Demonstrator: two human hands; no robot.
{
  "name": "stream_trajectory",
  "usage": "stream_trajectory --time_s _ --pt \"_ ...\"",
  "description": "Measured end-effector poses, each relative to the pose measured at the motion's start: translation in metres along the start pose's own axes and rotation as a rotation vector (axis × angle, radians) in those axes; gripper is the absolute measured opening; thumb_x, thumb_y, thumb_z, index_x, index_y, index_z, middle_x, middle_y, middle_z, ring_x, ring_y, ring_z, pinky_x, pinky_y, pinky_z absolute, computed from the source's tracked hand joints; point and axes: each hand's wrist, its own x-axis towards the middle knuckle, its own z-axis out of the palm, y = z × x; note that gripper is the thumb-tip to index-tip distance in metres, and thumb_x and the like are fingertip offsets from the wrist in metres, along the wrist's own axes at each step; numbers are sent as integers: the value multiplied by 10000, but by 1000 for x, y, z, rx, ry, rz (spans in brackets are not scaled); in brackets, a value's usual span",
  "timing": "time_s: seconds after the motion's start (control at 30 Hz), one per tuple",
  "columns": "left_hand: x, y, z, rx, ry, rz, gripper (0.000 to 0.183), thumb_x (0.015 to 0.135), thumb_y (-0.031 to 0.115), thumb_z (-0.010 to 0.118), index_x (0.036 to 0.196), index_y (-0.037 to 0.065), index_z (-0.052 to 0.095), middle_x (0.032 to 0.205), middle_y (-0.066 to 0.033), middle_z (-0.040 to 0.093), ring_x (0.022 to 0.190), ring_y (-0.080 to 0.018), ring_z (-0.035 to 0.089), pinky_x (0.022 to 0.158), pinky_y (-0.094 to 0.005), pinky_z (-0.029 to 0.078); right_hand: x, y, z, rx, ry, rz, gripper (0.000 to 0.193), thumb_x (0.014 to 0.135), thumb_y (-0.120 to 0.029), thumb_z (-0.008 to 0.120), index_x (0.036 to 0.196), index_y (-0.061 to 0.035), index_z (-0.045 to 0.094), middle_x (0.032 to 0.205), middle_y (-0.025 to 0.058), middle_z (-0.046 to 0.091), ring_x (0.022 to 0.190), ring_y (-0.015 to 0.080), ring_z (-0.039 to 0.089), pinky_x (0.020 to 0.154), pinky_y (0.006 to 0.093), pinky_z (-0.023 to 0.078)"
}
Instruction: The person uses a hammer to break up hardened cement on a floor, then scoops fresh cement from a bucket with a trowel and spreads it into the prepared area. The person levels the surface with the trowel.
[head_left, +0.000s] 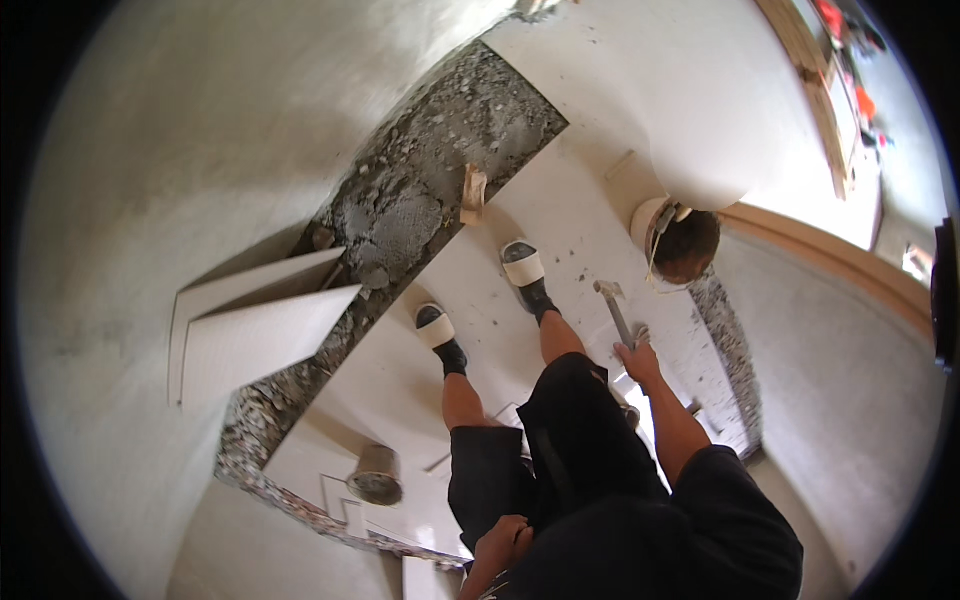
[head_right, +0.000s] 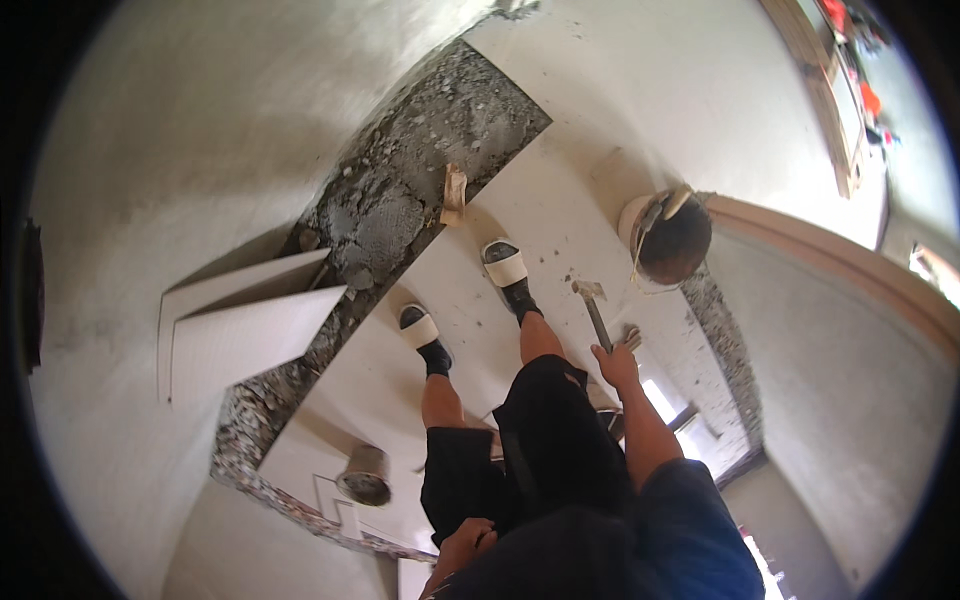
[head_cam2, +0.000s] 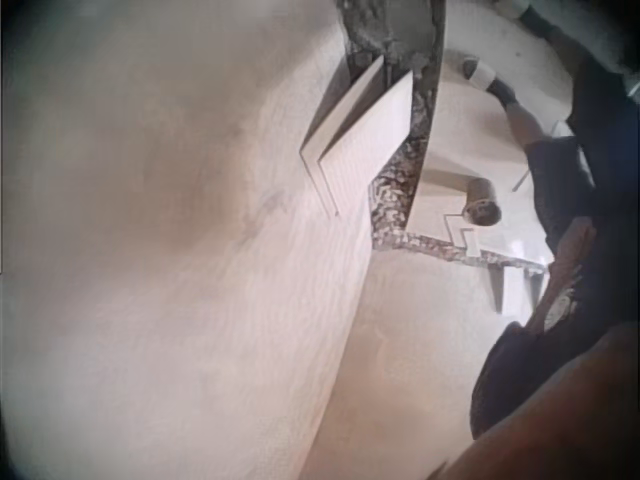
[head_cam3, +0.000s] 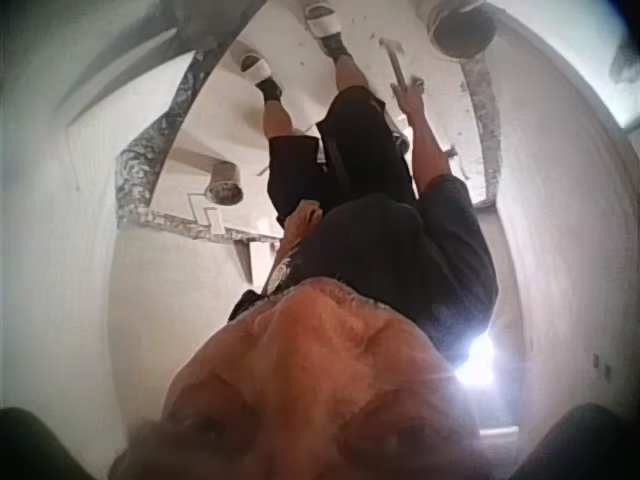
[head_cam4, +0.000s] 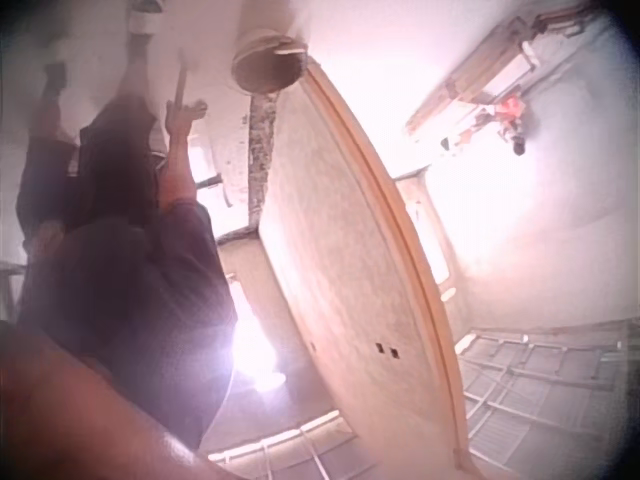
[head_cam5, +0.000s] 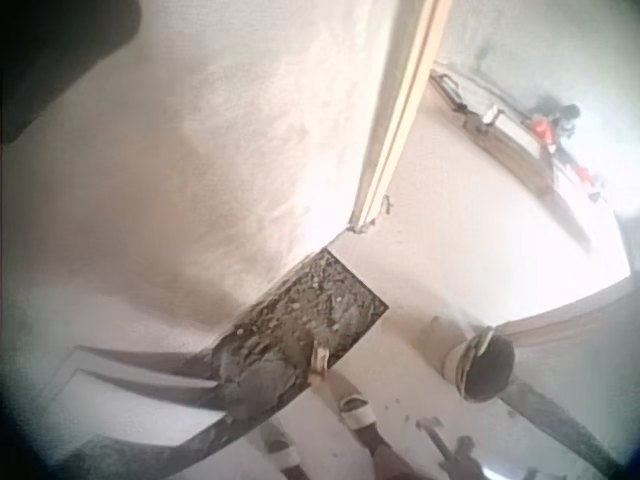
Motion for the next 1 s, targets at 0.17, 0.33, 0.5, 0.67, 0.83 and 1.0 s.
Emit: stream_trajectory --time_s 0.17,0.33,0.5,0.67,0.83,1.0 --pt "71 -31 -66 382 -239 81 234 903 308 617 958 81 628 1026 -126 658 964 -308 647 833 -378 504 36 6 68 146 155 166 578 847 -493 596 949 75 628 940 316 638 965 466 610 831 514 462" --pt "270 -18 -146 511 197 274 198 916 275 597 931 77 599 913 -121 650 887 -350 628 762 -431 494 124 22 150 229 273 310 559 869 -512 574 1024 24 598 981 286 642 985 451 603 846 503 456" --pt "529 75 -185 673 439 522 392 922 300 607 1171 2 559 1157 -191 604 1089 -333 581 932 -393 444 200 46 211 396 387 396 520 884 -518 564 1029 -19 593 950 230 662 959 424 616 829 488 464" --pt "683 151 -153 693 629 486 786 886 468 626 1407 -48 342 1398 -251 424 1287 -358 436 1064 -404 351 243 67 254 606 429 426 504 867 -508 596 1040 -35 604 930 215 663 936 409 623 814 477 469" --pt "756 137 -131 709 754 472 715 926 429 574 1418 -27 325 1399 -234 427 1291 -361 433 1064 -414 346 269 78 297 597 692 301 411 825 -402 682 1015 -41 627 934 151 623 898 356 607 782 433 478" --pt "765 131 -153 488 855 507 420 961 280 546 1249 -12 459 1191 -192 555 1073 -318 576 896 -424 460 271 76 303 577 878 230 341 802 -295 729 1027 -52 648 960 124 591 873 322 590 766 414 482"
